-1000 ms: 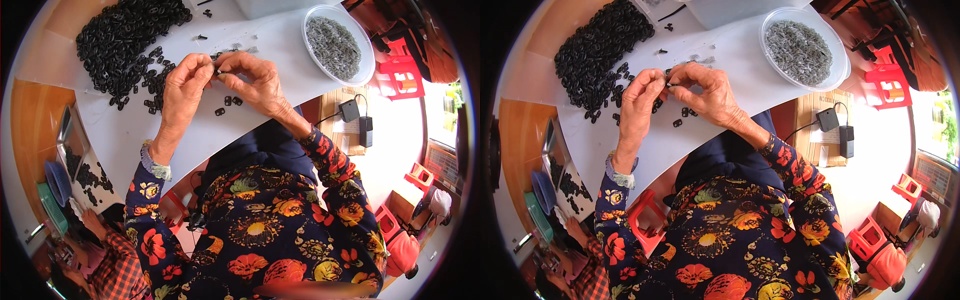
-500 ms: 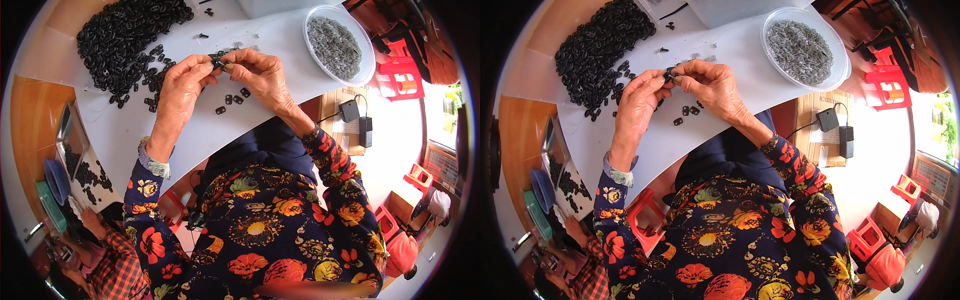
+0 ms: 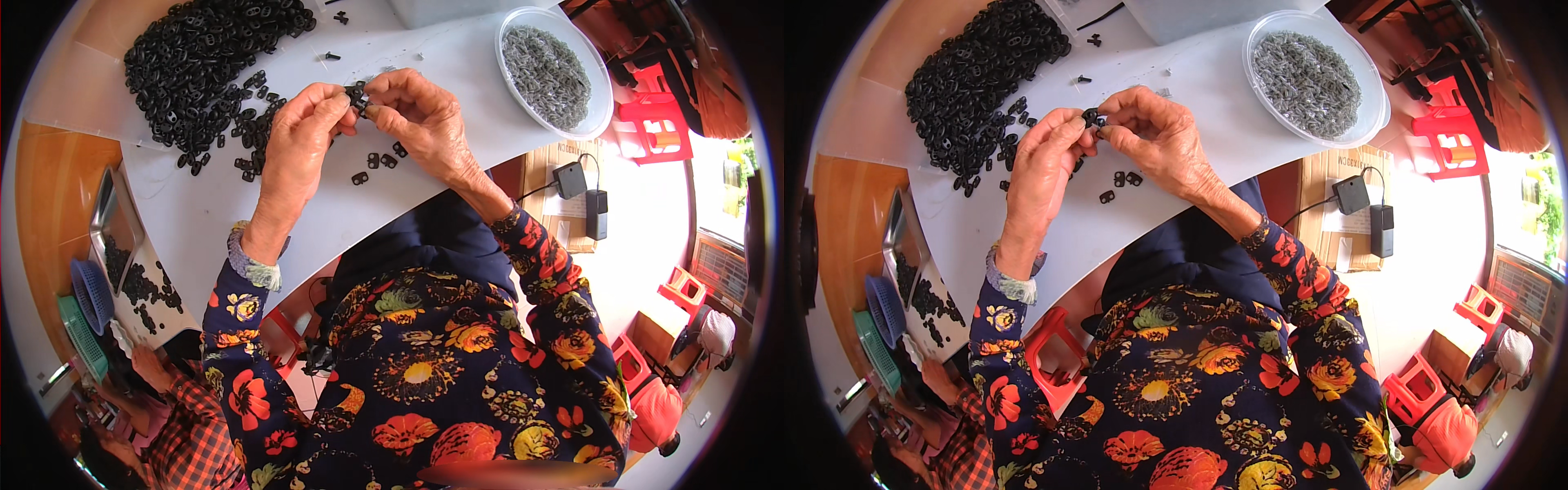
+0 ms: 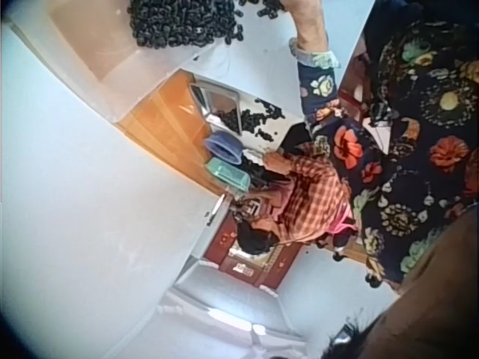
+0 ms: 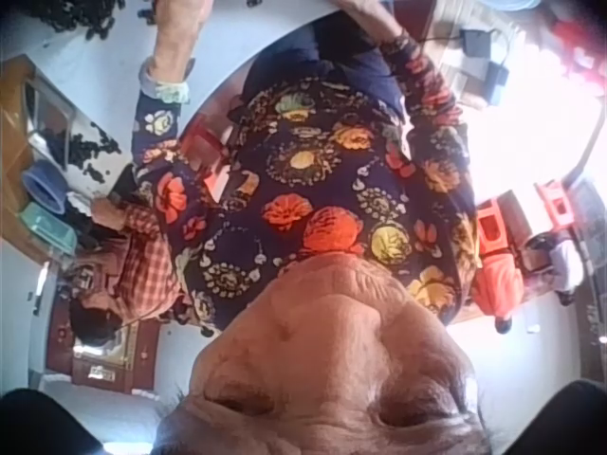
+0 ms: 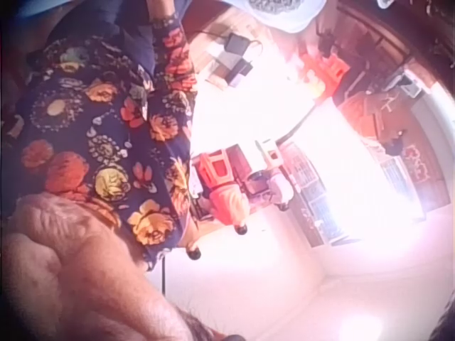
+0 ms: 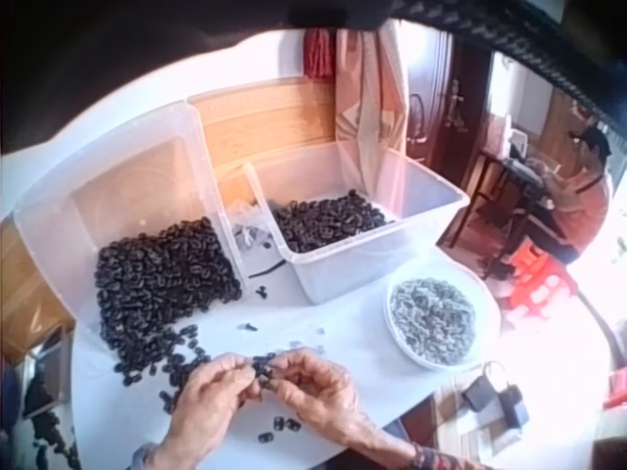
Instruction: The person inserts small silver pins into black plastic clips by hand on a workbench.
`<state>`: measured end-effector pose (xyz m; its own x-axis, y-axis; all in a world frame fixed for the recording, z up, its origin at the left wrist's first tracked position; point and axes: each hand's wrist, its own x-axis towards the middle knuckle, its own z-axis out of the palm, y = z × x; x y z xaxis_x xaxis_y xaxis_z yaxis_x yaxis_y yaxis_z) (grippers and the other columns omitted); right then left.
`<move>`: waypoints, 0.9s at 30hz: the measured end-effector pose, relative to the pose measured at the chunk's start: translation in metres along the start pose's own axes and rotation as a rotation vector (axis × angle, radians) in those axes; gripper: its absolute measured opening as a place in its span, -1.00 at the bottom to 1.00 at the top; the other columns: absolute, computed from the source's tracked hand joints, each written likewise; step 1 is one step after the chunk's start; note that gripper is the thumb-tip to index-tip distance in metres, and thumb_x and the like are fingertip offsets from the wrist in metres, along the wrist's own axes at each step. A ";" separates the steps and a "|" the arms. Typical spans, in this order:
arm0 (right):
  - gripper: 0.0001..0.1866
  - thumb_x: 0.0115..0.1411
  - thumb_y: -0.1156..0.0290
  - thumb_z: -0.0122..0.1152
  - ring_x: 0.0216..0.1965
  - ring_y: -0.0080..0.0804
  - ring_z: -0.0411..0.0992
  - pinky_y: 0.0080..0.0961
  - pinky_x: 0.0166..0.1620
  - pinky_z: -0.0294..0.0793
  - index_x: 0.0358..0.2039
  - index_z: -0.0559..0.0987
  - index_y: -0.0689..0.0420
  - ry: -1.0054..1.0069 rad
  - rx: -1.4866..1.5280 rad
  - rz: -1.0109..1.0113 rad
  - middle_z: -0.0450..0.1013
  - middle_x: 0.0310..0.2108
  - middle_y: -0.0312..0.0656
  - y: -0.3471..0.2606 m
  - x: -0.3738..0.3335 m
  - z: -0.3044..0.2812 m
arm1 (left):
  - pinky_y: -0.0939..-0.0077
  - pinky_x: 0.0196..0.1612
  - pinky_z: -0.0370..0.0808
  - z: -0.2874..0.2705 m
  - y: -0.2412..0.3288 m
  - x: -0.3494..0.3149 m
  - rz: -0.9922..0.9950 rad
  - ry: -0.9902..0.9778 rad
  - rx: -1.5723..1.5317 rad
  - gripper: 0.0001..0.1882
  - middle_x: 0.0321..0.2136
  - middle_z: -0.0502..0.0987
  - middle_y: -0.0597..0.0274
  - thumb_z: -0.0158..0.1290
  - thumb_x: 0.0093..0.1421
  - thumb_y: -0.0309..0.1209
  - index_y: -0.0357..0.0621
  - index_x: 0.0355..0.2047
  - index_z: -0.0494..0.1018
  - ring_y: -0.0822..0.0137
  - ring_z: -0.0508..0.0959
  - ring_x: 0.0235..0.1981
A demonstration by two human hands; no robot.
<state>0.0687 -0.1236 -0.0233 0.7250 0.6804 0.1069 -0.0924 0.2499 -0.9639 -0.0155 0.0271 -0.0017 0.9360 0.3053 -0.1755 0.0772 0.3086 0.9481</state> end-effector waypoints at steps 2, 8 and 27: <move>-0.81 0.16 0.61 0.13 -0.30 -0.67 0.43 -0.65 -0.17 0.45 -0.19 0.47 0.26 0.008 -0.027 0.013 0.49 -0.34 -0.30 0.001 -0.001 -0.002 | 0.61 -0.27 0.39 0.000 -0.001 0.000 0.021 0.014 0.085 -0.80 -0.50 0.48 0.31 -0.03 0.25 -0.39 -0.31 -0.29 0.45 0.49 0.41 -0.44; -0.81 0.17 0.59 0.14 -0.27 -0.66 0.42 -0.67 -0.18 0.43 -0.18 0.48 0.26 0.031 0.016 0.001 0.49 -0.32 -0.29 0.004 0.001 -0.003 | 0.64 -0.33 0.39 0.006 -0.005 -0.001 0.083 0.004 0.199 -0.80 -0.50 0.52 0.28 -0.05 0.27 -0.37 -0.28 -0.30 0.44 0.52 0.43 -0.46; -0.72 0.14 0.59 0.06 -0.44 -0.73 0.41 -0.71 -0.36 0.41 -0.10 0.48 0.26 -0.058 -0.133 -0.001 0.45 -0.50 -0.36 0.003 0.001 -0.002 | 0.61 -0.53 0.35 0.020 -0.013 -0.005 0.331 0.089 0.578 -0.75 -0.66 0.43 0.30 -0.18 0.35 -0.35 -0.27 -0.38 0.36 0.53 0.40 -0.63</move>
<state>0.0703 -0.1237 -0.0261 0.6844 0.7194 0.1183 0.0022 0.1601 -0.9871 -0.0147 0.0032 -0.0078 0.9121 0.3811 0.1511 -0.0143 -0.3388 0.9407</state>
